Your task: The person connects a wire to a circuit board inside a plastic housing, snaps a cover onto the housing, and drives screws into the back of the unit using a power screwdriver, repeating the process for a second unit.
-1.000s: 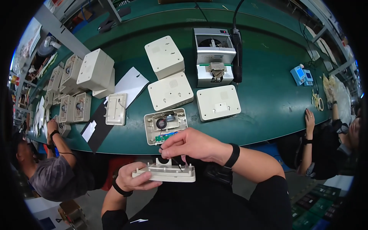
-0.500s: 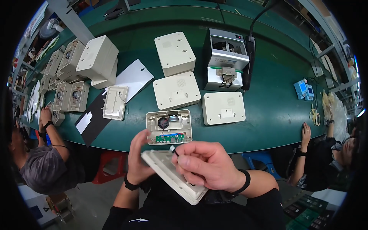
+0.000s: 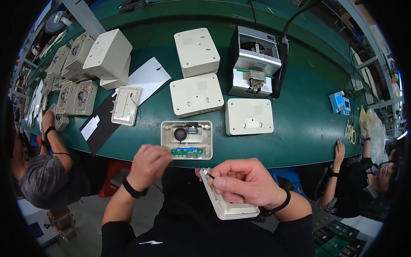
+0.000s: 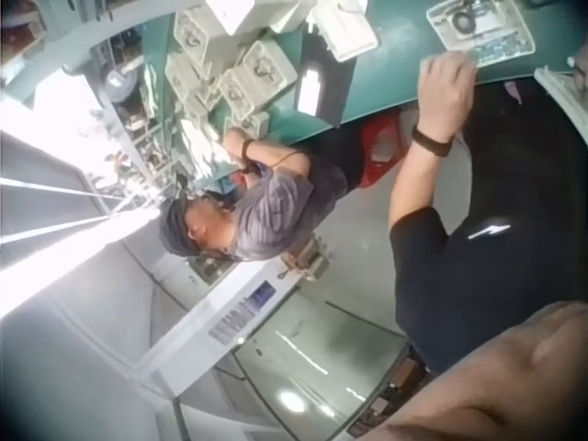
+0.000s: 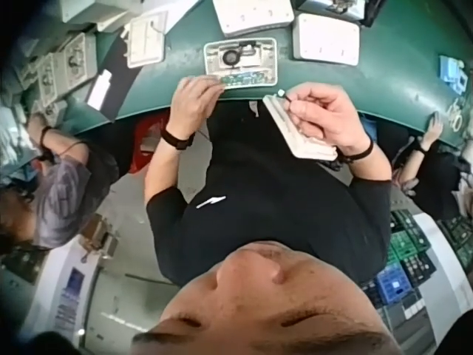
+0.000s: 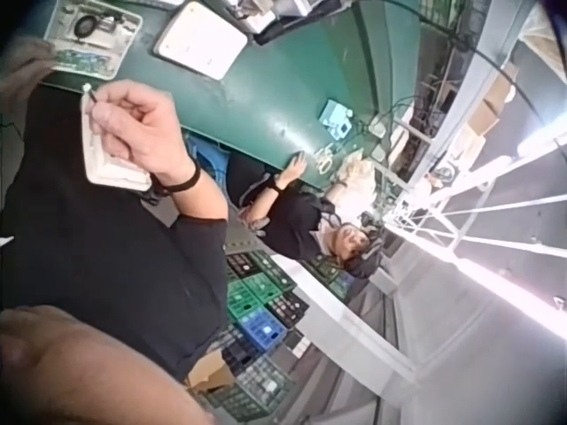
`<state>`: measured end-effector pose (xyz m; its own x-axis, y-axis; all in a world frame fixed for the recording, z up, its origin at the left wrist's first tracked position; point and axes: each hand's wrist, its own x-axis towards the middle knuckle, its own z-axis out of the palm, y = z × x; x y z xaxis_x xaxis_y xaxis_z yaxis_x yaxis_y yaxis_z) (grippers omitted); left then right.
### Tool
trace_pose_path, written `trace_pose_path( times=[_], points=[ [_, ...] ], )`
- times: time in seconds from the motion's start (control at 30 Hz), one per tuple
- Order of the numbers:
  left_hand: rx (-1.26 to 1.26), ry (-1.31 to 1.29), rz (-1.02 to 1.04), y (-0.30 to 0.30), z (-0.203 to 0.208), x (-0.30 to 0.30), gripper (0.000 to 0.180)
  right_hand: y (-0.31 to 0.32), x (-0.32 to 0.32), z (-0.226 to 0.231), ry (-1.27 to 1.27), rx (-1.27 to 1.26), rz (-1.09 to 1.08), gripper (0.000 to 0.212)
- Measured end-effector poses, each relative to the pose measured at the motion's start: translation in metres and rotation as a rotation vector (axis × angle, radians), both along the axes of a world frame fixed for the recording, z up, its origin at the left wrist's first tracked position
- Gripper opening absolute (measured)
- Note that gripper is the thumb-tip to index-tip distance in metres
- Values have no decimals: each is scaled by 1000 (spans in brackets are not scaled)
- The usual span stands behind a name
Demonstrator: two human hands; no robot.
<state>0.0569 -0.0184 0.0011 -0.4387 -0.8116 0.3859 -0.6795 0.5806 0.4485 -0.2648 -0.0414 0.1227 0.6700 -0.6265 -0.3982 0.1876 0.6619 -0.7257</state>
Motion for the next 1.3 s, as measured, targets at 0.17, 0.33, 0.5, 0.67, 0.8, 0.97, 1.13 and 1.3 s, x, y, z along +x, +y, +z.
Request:
trace_pose_path(
  times=[0.17, 0.33, 0.5, 0.67, 0.8, 0.97, 1.13, 1.3],
  points=[
    [22, -11, 137, 29, -2, -74, 22, -4, -4, -10, 94, 10, -21, 17],
    [-26, -65, -25, 17, -3, -101, 25, -8, 1, -21, 135, 4, -126, 15],
    [48, -32, 32, 12, -11, -117, 35, -6, -1, -20, 131, 23, -168, 16],
    [148, 345, 39, 14, 18, -111, 34, 3, -8, -14, -72, 143, -232, 18],
    [671, 996, -194, 38, -1, -94, 35, 7, 1, -10, -138, 187, -237, 18],
    [804, 960, -324, 41, -2, -62, 41, -2, 21, -36, 349, -144, -307, 20],
    [648, 780, -266, 39, 1, -49, 40, -3, 22, -44, 496, -377, -270, 23],
    [689, 742, -215, 42, -5, -52, 39, -14, 21, -54, 683, -606, -102, 19]
  ],
)
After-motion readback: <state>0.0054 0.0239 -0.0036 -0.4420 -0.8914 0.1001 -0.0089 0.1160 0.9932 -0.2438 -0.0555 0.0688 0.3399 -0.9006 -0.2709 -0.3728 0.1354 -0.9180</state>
